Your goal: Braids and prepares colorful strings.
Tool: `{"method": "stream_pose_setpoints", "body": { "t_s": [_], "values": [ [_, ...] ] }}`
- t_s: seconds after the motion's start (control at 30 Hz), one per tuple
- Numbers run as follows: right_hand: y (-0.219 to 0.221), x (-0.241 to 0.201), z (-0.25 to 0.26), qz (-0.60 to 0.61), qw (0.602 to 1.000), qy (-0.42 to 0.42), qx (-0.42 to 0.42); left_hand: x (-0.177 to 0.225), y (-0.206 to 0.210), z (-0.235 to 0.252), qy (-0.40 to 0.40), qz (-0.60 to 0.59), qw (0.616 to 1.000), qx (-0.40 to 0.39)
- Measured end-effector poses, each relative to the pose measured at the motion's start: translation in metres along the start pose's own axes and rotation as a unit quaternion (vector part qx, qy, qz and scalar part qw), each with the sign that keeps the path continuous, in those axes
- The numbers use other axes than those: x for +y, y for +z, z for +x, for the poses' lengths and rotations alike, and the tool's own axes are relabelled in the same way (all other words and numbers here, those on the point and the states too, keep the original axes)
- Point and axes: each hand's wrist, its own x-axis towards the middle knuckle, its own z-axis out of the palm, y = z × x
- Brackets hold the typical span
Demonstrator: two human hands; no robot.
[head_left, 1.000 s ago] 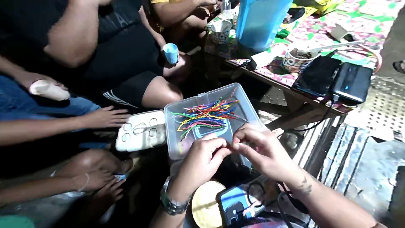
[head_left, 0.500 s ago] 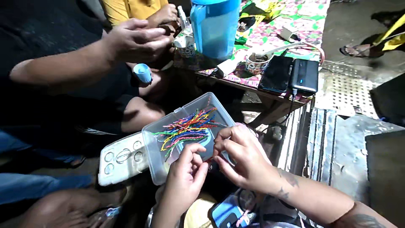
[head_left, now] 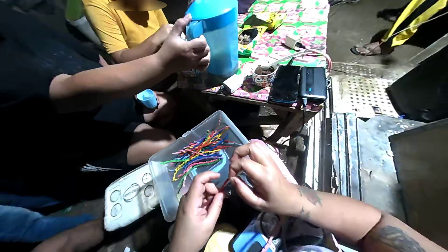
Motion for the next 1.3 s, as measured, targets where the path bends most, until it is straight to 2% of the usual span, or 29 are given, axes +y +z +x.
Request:
{"method": "stream_pose_setpoints", "body": {
  "t_s": [0.07, 0.13, 0.17, 0.23, 0.3, 0.33, 0.43, 0.5, 0.6, 0.67, 0.73, 0.8, 0.87, 0.97, 1.17, 1.3],
  "values": [
    [0.001, -0.001, -0.001, -0.025, 0.998, -0.056, -0.009, -0.001, 0.003, 0.004, -0.019, 0.086, 0.995, 0.057],
    [0.002, -0.001, -0.001, -0.034, 0.996, -0.073, -0.028, -0.004, 0.002, 0.006, -0.04, 0.103, 0.989, 0.1],
    [0.003, 0.0, -0.001, -0.03, 0.997, -0.06, -0.04, -0.005, 0.0, 0.006, -0.05, 0.058, 0.99, 0.115],
    [0.004, 0.003, -0.001, -0.016, 0.998, -0.007, -0.058, -0.006, -0.008, 0.005, -0.054, -0.12, 0.984, 0.117],
    [0.005, 0.006, 0.0, 0.001, 0.997, 0.049, -0.061, -0.007, -0.017, 0.003, -0.025, -0.264, 0.962, 0.069],
    [0.005, 0.007, 0.0, 0.009, 0.997, 0.066, -0.049, -0.008, -0.02, 0.002, -0.008, -0.284, 0.958, 0.028],
    [0.006, 0.009, 0.002, 0.02, 0.997, 0.07, 0.014, -0.01, -0.023, 0.003, 0.019, -0.215, 0.974, -0.075],
    [0.007, 0.01, 0.002, 0.028, 0.998, 0.044, 0.044, -0.007, -0.018, 0.003, 0.003, -0.156, 0.985, -0.073],
    [0.01, 0.008, 0.0, 0.018, 0.999, -0.011, 0.045, -0.004, -0.007, 0.004, -0.045, -0.004, 0.999, -0.008],
    [0.011, 0.006, -0.002, 0.007, 0.998, -0.043, 0.035, -0.005, -0.003, 0.004, -0.051, 0.056, 0.996, 0.048],
    [0.013, 0.005, -0.002, 0.024, 0.998, -0.051, 0.018, -0.006, -0.003, 0.004, -0.036, 0.03, 0.993, 0.107],
    [0.013, 0.006, 0.0, 0.078, 0.996, -0.038, -0.01, -0.004, -0.006, 0.003, -0.023, -0.052, 0.991, 0.123],
    [0.016, 0.01, 0.0, 0.126, 0.991, -0.031, -0.026, -0.002, -0.007, 0.002, -0.019, -0.116, 0.987, 0.108],
    [0.02, 0.012, -0.002, 0.176, 0.983, -0.015, -0.044, 0.001, -0.005, 0.0, -0.029, -0.137, 0.988, 0.062],
    [0.016, 0.017, -0.001, 0.191, 0.981, -0.018, -0.023, -0.003, -0.003, 0.005, -0.017, -0.189, 0.982, -0.017],
    [0.013, 0.018, -0.004, 0.257, 0.963, 0.077, -0.01, -0.005, -0.006, 0.012, 0.064, -0.137, 0.986, -0.075]
  ]
}}
